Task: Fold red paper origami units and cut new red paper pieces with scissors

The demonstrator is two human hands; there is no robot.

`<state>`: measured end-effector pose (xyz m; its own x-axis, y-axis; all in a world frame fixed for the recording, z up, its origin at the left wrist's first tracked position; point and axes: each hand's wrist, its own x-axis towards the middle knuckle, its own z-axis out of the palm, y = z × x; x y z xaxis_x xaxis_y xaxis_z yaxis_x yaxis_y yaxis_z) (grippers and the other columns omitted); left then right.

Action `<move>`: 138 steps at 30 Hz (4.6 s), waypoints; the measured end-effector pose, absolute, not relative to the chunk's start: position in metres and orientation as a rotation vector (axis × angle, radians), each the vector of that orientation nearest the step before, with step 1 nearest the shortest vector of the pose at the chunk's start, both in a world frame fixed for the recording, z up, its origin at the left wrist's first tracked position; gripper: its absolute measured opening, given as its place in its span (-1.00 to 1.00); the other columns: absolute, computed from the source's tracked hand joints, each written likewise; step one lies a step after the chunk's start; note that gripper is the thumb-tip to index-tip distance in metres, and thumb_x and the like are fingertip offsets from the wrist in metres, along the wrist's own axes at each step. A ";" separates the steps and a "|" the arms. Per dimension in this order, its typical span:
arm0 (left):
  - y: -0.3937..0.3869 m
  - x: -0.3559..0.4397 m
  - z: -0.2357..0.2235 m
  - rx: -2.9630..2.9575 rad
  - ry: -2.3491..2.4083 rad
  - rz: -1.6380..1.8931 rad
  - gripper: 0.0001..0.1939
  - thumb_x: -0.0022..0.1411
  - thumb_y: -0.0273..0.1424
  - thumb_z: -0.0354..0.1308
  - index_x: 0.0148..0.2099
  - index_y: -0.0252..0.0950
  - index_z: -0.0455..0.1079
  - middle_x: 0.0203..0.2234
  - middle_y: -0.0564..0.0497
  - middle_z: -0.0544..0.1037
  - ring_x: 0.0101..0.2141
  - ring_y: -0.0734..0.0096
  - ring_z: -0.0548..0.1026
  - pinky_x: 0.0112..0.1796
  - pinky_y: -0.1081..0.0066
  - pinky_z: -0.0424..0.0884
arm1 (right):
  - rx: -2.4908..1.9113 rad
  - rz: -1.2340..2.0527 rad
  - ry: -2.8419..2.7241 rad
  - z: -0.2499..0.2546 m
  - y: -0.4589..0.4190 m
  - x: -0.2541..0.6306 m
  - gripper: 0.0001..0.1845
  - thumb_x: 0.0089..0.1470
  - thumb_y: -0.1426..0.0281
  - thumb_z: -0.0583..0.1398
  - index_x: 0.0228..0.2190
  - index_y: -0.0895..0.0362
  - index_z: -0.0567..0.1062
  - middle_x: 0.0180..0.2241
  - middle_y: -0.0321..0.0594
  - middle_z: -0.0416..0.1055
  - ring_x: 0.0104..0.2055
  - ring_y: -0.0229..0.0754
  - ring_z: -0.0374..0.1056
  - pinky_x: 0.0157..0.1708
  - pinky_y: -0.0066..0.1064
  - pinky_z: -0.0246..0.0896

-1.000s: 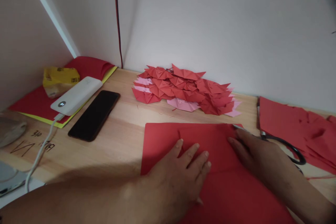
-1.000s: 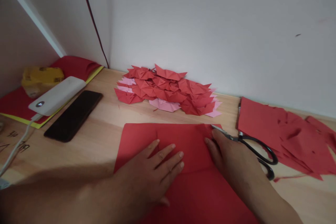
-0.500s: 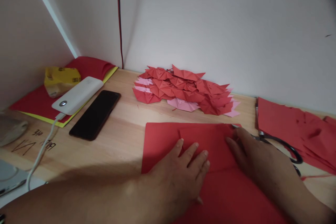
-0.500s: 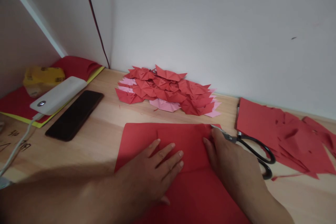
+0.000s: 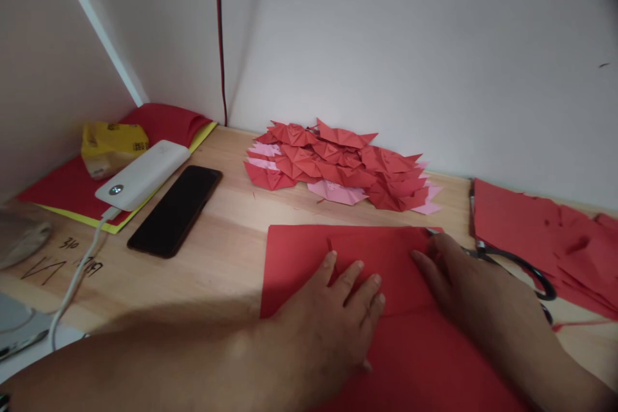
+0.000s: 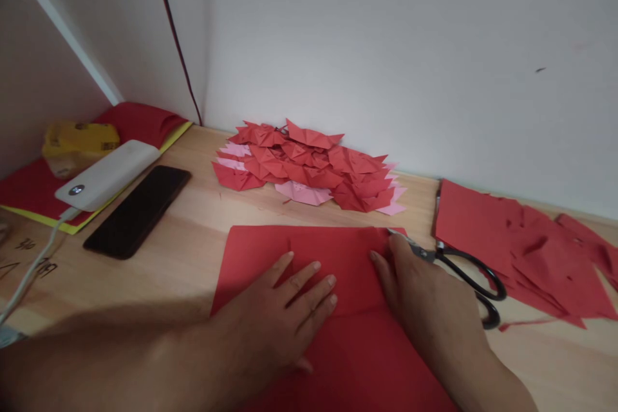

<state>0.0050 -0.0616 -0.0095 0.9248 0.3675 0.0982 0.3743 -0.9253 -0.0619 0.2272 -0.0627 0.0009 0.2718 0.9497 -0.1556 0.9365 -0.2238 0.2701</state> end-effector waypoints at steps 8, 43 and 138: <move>-0.061 0.004 -0.007 -2.999 -0.580 -0.084 -0.39 0.28 -0.07 0.04 0.23 -0.36 0.27 0.21 -0.12 0.32 0.16 -0.01 0.30 0.06 -0.08 0.28 | 2.263 0.225 1.845 -0.004 -0.067 0.231 -0.77 0.25 0.23 0.03 -0.19 0.10 0.35 -0.60 -0.24 0.44 -0.57 -0.05 0.43 -0.65 -0.43 -0.19; -0.062 0.007 -0.009 -3.027 -0.583 -0.138 -0.55 0.21 -0.09 0.15 0.03 -0.27 0.48 0.11 -0.11 0.44 0.13 -0.04 0.30 0.05 -0.08 0.25 | 1.605 -0.316 2.869 -0.027 -0.089 0.209 -0.20 0.27 0.24 0.01 0.34 0.03 -0.34 0.37 -0.08 -0.15 0.37 0.00 -0.14 0.22 0.03 0.07; -0.044 0.008 -0.006 -2.951 -0.717 -0.052 -0.52 0.33 -0.39 -0.06 0.28 -0.20 0.20 0.23 -0.21 0.26 -0.06 0.00 0.40 -0.17 0.09 0.27 | 1.792 0.347 2.704 -0.043 -0.124 0.216 -0.20 0.28 0.20 -0.09 0.34 0.27 -0.34 0.32 0.17 -0.03 0.33 0.09 -0.02 0.17 0.06 0.07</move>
<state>0.0077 -0.0440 -0.0061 0.8882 0.4557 0.0579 0.4593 -0.8834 -0.0930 0.2163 -0.1235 -0.0430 -0.3913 0.8945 0.2160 0.9201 0.3760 0.1096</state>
